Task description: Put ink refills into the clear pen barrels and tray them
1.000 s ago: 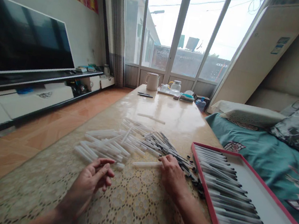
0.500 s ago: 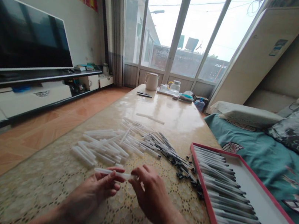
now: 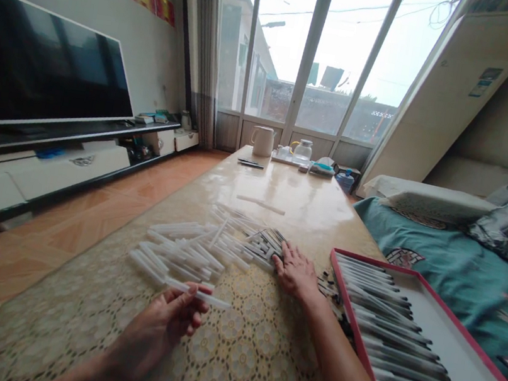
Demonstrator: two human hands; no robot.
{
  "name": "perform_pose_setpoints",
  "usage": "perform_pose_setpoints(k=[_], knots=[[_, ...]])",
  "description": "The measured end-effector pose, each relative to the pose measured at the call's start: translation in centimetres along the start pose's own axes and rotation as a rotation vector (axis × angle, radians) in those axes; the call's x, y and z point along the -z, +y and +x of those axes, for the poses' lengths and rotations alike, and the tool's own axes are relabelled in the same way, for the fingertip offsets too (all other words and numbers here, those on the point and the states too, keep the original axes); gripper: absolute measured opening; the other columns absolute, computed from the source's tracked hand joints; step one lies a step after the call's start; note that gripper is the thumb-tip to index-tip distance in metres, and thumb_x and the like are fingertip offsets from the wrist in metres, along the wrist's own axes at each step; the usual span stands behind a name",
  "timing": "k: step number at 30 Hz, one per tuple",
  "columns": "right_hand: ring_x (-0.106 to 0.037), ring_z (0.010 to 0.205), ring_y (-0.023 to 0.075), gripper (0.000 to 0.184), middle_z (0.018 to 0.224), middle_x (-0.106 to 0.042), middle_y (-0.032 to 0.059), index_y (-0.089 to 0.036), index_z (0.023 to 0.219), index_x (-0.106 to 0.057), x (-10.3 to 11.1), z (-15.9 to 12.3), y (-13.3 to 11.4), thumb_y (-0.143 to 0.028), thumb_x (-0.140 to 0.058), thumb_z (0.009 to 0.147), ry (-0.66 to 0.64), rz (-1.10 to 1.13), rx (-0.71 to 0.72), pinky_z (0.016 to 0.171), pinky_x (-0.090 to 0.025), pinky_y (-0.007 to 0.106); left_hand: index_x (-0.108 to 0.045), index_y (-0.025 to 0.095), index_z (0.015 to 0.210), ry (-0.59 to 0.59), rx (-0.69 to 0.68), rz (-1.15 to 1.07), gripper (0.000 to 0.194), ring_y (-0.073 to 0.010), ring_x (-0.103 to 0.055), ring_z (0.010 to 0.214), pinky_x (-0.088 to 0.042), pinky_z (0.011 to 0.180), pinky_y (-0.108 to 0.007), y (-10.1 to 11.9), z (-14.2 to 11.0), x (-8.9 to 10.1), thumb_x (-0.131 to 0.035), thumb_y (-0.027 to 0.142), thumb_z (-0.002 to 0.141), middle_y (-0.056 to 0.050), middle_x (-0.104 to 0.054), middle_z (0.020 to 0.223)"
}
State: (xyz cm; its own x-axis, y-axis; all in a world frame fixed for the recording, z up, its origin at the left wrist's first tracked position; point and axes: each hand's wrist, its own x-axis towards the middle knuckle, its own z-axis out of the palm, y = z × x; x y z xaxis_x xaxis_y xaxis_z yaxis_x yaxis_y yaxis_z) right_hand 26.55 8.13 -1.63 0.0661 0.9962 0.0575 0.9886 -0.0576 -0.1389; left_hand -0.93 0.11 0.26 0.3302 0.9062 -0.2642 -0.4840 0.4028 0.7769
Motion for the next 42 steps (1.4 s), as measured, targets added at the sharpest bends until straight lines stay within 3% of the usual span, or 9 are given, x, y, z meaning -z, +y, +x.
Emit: perform_pose_setpoints(k=[6,11,14,19,22,27,30,35,42], knots=[[-0.023,0.137,0.0223,0.059,0.149,-0.030,0.0058,-0.020,0.143,-0.032,-0.4,-5.1,-1.8,-0.049,-0.027,0.092,-0.018,-0.049,0.140,0.109,-0.023,0.039,-0.068,0.011,0.085,0.004,0.000,0.017,0.022,-0.0086,-0.058,0.052,-0.045,0.049,-0.018,0.2,0.0,-0.2,-0.071,0.030,0.074,-0.002,-0.066,0.065],[-0.031,0.134,0.0262,0.054,0.145,-0.036,0.0115,-0.018,0.140,-0.038,-0.1,-8.9,-3.3,-0.044,-0.035,0.092,0.121,-0.033,0.262,0.106,-0.029,0.046,-0.068,0.011,0.086,0.008,0.000,0.025,0.021,-0.0102,-0.060,0.056,-0.048,0.051,-0.019,0.1,-0.1,-0.2,-0.069,0.029,0.076,-0.004,-0.067,0.068],[-0.034,0.132,0.0241,0.047,0.143,-0.040,0.0125,-0.018,0.137,-0.042,0.8,-9.6,-3.5,-0.035,-0.038,0.093,0.144,0.086,0.344,0.104,-0.033,0.043,-0.068,0.011,0.086,0.006,-0.004,0.022,0.020,-0.0106,-0.061,0.056,-0.048,0.051,-0.019,0.2,-0.1,-0.3,-0.068,0.029,0.077,-0.005,-0.067,0.068],[-0.057,0.104,0.0221,0.023,0.111,-0.060,0.0102,-0.018,0.105,-0.059,2.6,-9.8,-3.2,-0.022,-0.044,0.088,0.244,0.268,0.228,0.088,-0.045,0.036,-0.067,0.011,0.085,0.010,-0.003,0.002,0.019,-0.0100,-0.061,0.055,-0.047,0.050,-0.019,0.2,0.0,-0.2,-0.068,0.027,0.077,-0.004,-0.067,0.067],[-0.059,0.086,0.0211,0.010,0.090,-0.059,0.0056,-0.020,0.087,-0.058,3.3,-10.7,-3.7,-0.022,-0.049,0.084,0.191,0.252,0.188,0.076,-0.046,0.034,-0.066,0.010,0.084,0.018,-0.005,-0.016,0.018,-0.0095,-0.060,0.053,-0.046,0.048,-0.018,0.1,0.0,-0.1,-0.069,0.026,0.076,-0.004,-0.067,0.065],[-0.056,0.081,0.0209,0.004,0.083,-0.055,0.0043,-0.021,0.080,-0.053,3.9,-12.5,-4.8,-0.020,-0.049,0.081,0.165,0.182,0.164,0.072,-0.043,0.033,-0.066,0.010,0.083,0.056,-0.005,-0.030,0.017,-0.0097,-0.060,0.052,-0.046,0.047,-0.018,0.3,-0.2,-0.3,-0.068,0.025,0.076,-0.004,-0.067,0.064],[-0.056,0.076,0.0175,0.002,0.084,-0.055,0.0025,-0.022,0.081,-0.052,4.0,-14.0,-4.6,-0.021,-0.050,0.081,0.033,0.275,0.236,0.068,-0.044,0.028,-0.066,0.010,0.082,0.072,-0.009,-0.030,0.017,-0.0095,-0.059,0.051,-0.045,0.047,-0.018,0.5,-0.2,-0.3,-0.068,0.026,0.076,-0.004,-0.067,0.063],[-0.057,0.071,0.0133,0.025,0.088,-0.059,-0.0012,-0.028,0.088,-0.055,2.7,-17.3,-3.7,-0.017,-0.064,0.068,-0.225,0.391,0.423,0.059,-0.043,0.019,-0.065,0.010,0.082,0.075,-0.012,-0.027,0.018,-0.0090,-0.059,0.050,-0.045,0.046,-0.018,0.6,-0.1,-0.2,-0.068,0.026,0.076,-0.004,-0.067,0.063],[-0.057,0.074,0.0115,0.026,0.090,-0.054,0.0011,-0.024,0.084,-0.052,1.7,-15.9,-3.2,0.000,-0.043,0.076,-0.106,0.349,0.303,0.067,-0.045,0.020,-0.066,0.010,0.082,0.065,-0.018,-0.009,0.018,-0.0091,-0.059,0.051,-0.045,0.047,-0.018,0.5,0.0,-0.2,-0.069,0.027,0.075,-0.003,-0.066,0.064]])
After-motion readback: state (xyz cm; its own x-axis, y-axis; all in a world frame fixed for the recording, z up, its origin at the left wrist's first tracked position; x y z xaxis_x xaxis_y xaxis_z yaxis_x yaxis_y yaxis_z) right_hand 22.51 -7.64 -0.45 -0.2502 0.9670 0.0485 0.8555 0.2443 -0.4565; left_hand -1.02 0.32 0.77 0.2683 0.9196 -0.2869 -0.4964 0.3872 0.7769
